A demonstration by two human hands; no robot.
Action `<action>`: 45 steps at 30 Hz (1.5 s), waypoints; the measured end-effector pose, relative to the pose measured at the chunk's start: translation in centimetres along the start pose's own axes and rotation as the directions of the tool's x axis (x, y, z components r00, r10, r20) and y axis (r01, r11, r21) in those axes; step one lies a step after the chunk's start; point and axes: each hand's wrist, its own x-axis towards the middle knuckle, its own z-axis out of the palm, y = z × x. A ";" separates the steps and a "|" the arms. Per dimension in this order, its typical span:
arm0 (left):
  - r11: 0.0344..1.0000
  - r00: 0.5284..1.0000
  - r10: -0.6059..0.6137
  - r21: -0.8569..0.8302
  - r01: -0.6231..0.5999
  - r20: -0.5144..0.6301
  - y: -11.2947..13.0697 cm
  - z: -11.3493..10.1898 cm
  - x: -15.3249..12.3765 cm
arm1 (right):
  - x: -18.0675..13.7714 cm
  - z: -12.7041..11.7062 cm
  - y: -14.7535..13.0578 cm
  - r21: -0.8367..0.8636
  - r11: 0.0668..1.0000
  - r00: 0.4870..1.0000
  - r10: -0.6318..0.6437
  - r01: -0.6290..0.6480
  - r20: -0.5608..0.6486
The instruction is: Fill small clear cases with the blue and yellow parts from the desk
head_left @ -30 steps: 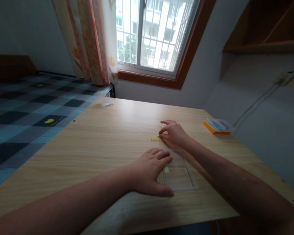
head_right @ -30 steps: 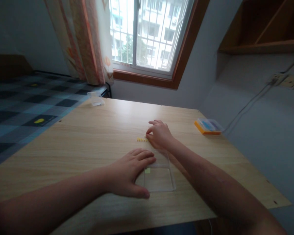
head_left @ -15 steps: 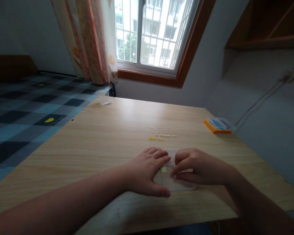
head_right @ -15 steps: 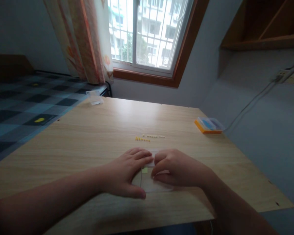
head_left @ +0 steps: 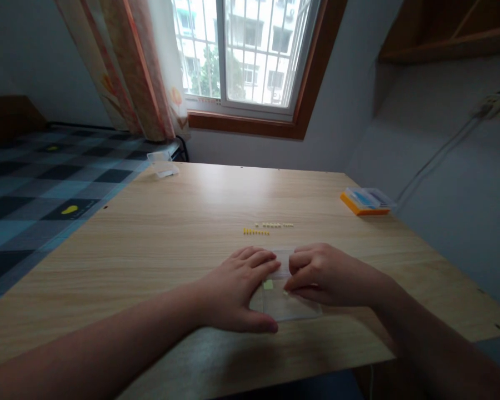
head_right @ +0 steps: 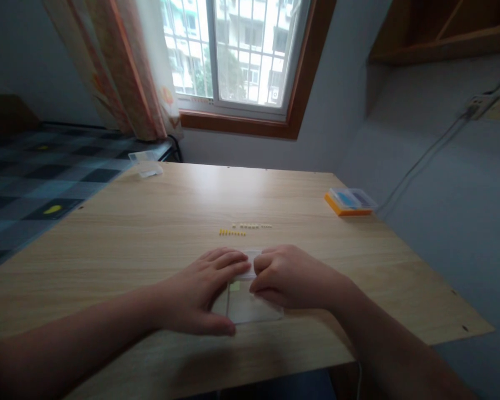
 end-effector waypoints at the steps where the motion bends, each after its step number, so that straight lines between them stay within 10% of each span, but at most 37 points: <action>1: 1.000 1.000 0.002 0.001 -0.002 0.000 0.0 0.0 0.0 | 0.1 0.1 0.0 0.002 1.000 1.000 -0.005 0.005 0.003; 14: 0.999 0.999 0.025 -0.029 -0.026 -0.022 0.0 -0.1 0.0 | 1.1 1.8 -0.3 -0.122 0.992 0.984 -0.054 0.034 -0.168; 45: 0.999 1.000 0.010 -0.040 -0.011 -0.015 0.1 0.1 0.1 | 1.1 2.4 -0.5 -0.141 0.990 0.992 -0.017 -0.002 -0.128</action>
